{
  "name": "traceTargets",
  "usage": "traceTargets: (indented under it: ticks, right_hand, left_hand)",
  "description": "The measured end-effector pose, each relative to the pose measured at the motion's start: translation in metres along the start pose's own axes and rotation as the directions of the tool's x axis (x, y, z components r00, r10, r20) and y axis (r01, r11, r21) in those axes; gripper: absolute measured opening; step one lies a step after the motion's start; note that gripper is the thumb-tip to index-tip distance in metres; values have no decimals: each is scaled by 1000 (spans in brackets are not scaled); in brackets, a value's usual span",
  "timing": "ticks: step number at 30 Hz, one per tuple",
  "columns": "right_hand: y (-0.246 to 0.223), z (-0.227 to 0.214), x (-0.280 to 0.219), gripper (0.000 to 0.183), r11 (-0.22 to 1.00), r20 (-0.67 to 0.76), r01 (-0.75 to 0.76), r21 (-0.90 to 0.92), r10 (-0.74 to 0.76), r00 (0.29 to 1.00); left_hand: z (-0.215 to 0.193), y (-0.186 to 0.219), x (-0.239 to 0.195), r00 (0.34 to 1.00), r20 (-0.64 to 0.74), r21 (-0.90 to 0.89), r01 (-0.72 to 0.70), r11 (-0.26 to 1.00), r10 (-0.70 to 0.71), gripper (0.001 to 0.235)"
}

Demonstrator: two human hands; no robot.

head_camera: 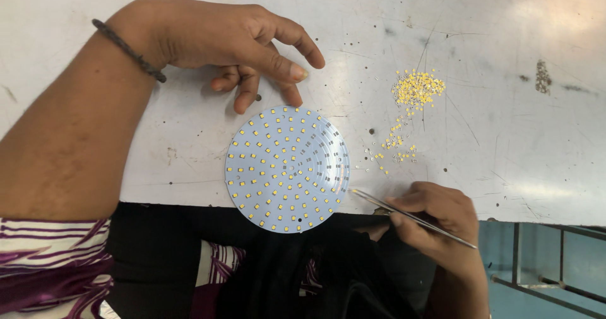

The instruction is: The person uses tweezers to pick up small yellow LED components from a pile and place them onto designated spots on a circular LED board. The person works methodically, filling in empty spots on the board.

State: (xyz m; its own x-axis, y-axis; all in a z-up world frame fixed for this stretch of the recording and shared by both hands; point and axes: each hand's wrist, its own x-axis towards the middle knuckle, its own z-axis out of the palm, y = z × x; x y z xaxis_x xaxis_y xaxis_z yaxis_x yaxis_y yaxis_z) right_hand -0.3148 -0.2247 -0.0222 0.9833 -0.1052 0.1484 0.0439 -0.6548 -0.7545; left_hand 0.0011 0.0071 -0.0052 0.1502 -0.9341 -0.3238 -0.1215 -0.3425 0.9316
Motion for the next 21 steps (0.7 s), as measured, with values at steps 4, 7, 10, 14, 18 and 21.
traceTargets:
  ticks: [4,7,10,14,18,21]
  right_hand:
    - [-6,9,11,12,998,60,60,35,-62,996]
    - [-10,10,13,12,998,67,60,37,-62,996]
    - [-10,10,14,12,997,71,74,21,-75,995]
    - [-9,10,13,10,993,86,82,83,-89,992]
    - [-2,0,5,12,997,24,65,32,-66,998]
    - [6,-13,-3,10,997,-143,-72,-31,67,988]
  left_hand:
    - [0,1,-1,1000,-17,0,25,1000,-25,68]
    - [1,0,0,999,-24,4,23,1000,-23,68]
    - [0,0,0,1000,-22,18,23,1000,-23,68]
    - [0,1,1,1000,-16,28,18,999,-17,68]
    - [-1,4,2,1000,5,31,16,999,-17,71]
    - [-2,4,3,999,21,10,31,999,-31,72]
